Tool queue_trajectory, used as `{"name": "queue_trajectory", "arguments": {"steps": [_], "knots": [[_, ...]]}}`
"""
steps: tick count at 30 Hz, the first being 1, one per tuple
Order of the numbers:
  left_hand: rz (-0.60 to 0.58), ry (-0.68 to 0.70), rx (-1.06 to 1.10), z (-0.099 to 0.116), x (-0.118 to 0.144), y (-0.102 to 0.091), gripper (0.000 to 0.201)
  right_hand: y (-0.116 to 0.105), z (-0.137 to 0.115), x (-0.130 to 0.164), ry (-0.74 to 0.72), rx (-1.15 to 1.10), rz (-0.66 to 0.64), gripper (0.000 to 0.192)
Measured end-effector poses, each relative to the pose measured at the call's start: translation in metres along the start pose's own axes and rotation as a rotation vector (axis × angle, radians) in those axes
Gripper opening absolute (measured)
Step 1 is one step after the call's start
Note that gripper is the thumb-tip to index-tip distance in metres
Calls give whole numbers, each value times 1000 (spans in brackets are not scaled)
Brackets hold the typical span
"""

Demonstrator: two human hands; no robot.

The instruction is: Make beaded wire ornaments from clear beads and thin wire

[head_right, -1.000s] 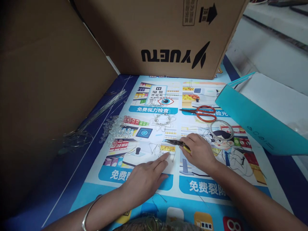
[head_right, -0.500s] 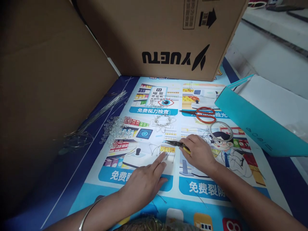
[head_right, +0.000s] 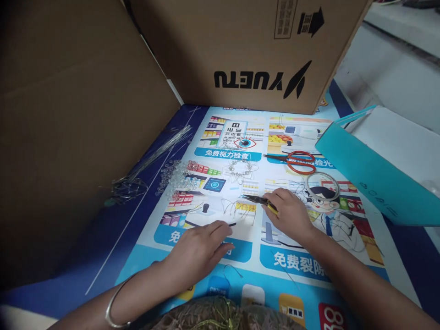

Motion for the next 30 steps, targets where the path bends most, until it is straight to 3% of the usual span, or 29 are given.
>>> {"name": "queue_trajectory", "arguments": {"steps": [4,10,18,30], "knots": [[-119,63,82,5,14,22,18,-2,-2,1,-5,10,17,31],[-92,9,105,3,20,42,20,-4,-4,1,5,12,39,31],[-31,-18,-3,5,12,39,19,-6,-6,2,-16,17,65,30],[-33,48,-203,16,8,42,18,-2,-6,0,-13,15,31,31]]}}
Point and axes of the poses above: each hand's wrist, its own x-axis away from the middle knuckle, its own y-axis out of the palm, z = x × y, the point moved 10 cm from there along -x, towards the middle knuckle, and after that the axes turned 14 degrees about -z, right-handed, at the moved point
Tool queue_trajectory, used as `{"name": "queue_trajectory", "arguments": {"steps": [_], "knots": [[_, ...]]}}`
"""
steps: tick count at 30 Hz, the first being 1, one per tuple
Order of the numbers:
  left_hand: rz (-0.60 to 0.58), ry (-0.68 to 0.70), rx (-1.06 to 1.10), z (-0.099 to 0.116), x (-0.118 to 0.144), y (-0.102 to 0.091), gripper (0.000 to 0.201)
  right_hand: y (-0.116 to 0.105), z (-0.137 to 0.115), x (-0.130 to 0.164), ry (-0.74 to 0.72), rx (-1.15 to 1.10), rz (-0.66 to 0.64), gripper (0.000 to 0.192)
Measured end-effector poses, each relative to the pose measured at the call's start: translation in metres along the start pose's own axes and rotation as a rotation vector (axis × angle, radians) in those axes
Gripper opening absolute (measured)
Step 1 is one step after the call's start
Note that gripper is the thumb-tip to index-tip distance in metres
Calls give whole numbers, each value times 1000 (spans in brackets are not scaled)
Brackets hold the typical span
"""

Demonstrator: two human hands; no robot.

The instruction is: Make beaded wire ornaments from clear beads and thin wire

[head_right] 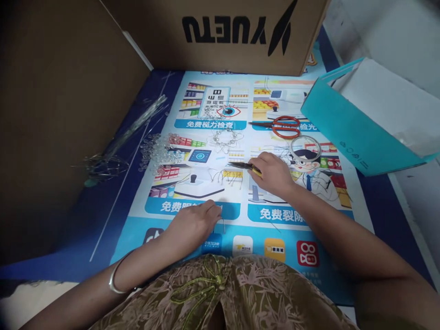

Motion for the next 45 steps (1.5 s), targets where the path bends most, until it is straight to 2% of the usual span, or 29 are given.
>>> {"name": "queue_trajectory", "arguments": {"steps": [11,18,24,30,33,39,45], "knots": [[-20,9,-29,2,-2,2,16,-1,0,0,5,-7,5,29],[-8,0,8,-11,-4,-11,16,-3,0,0,-1,-40,11,30],[-86,-7,-51,-1,2,-4,11,-2,-1,0,-4,-30,-3,30],[-161,6,-144,10,3,1,24,-3,0,1,-7,-25,5,30],[-145,20,-150,11,2,0,23,-3,0,1,-8,-20,14,29],[-79,-1,-61,-2,1,0,15,-2,1,0,-7,-32,9,30],[-2,-21,-37,-15,-3,-16,17,-4,1,0,-3,-58,10,29]]}}
Point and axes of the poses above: each hand's wrist, its own x-axis away from the middle knuckle, its own y-axis out of the palm, z = x × y, the point moved 10 cm from there along -x, towards the middle knuckle, and after that the axes turned 14 degrees about -z, right-handed, at the moved point
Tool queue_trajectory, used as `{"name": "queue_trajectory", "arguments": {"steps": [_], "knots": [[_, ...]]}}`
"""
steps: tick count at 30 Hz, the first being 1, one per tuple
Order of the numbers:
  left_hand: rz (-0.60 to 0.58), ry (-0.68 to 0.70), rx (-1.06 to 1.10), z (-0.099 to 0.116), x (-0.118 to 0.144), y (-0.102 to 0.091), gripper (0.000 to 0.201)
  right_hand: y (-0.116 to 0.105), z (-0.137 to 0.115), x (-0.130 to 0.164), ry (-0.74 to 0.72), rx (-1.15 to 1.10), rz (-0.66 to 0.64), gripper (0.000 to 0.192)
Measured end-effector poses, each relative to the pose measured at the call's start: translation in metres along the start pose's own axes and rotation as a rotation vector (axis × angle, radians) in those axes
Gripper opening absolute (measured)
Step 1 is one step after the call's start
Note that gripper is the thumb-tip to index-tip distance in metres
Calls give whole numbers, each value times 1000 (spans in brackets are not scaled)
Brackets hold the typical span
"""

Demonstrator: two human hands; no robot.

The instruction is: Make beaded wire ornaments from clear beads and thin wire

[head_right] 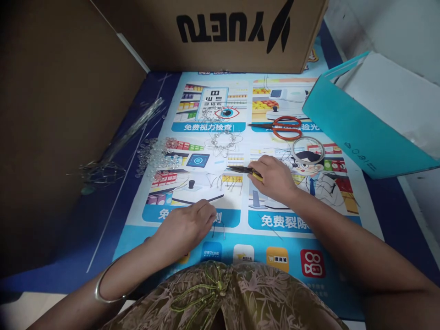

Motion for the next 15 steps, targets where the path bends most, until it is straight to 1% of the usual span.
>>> {"name": "queue_trajectory", "arguments": {"steps": [4,7,11,15], "knots": [[47,-16,19,-8,-4,-16,18,-2,1,0,4,-27,-5,30],[22,29,33,-5,-4,-17,18,-4,2,0,8,-42,3,31],[-34,202,53,17,0,-11,14,-3,0,0,-5,-29,2,30],[-42,468,-29,46,8,-12,12,-2,0,-1,-8,-18,-3,31]]}}
Point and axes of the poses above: each hand's wrist, its own x-axis away from the middle knuckle, its own y-axis out of the palm, z = x × y, the point moved 10 cm from there along -x, towards the middle knuckle, and after that the axes turned 14 degrees about -z, right-handed, at the moved point
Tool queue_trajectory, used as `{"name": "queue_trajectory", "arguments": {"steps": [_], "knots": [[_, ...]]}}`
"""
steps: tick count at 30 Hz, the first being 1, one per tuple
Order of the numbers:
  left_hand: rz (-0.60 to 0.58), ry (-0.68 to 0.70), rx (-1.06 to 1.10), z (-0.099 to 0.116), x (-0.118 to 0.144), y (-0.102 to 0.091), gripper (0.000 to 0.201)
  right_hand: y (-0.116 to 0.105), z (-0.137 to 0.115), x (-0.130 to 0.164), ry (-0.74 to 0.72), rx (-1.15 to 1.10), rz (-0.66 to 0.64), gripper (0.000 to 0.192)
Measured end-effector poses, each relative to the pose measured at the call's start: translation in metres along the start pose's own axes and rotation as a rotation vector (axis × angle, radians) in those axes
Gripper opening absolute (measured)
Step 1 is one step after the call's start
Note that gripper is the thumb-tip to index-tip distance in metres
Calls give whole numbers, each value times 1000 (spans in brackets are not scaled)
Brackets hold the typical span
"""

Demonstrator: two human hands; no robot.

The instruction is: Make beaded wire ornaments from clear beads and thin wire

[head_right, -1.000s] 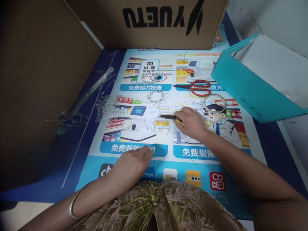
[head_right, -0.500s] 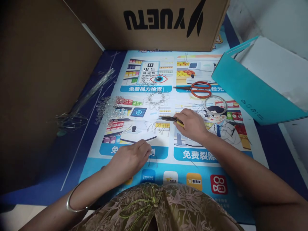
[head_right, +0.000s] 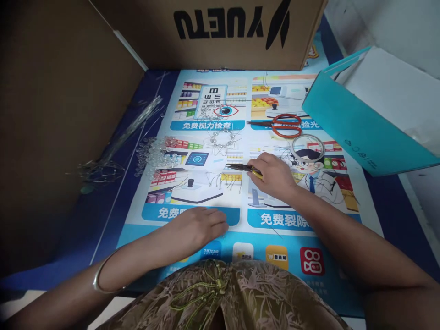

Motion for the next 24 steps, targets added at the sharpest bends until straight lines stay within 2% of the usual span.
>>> {"name": "queue_trajectory", "arguments": {"steps": [6,11,13,16,19,22,24], "knots": [[60,275,-160,26,-3,-10,14,1,1,0,12,4,-9,31],[-51,366,-243,37,-12,-2,12,2,4,1,21,-11,-5,30],[-61,370,-247,36,-14,-1,14,3,5,2,21,-35,-7,30],[8,304,-221,23,-16,-8,9,0,9,2,22,-117,8,29],[59,156,-96,-4,-18,-23,10,-7,12,2,49,-291,39,27],[135,-40,210,-42,-20,-41,9,-11,12,3,85,-549,14,18],[207,-90,435,-60,-23,-51,7,-9,7,4,85,-738,-41,15]]}}
Point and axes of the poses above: each hand's wrist, its own x-axis away from the middle knuckle, its own y-axis out of the palm, z = x × y, the point moved 10 cm from there along -x, towards the middle knuckle, and after that the axes turned 14 degrees about -z, right-handed, at the moved point
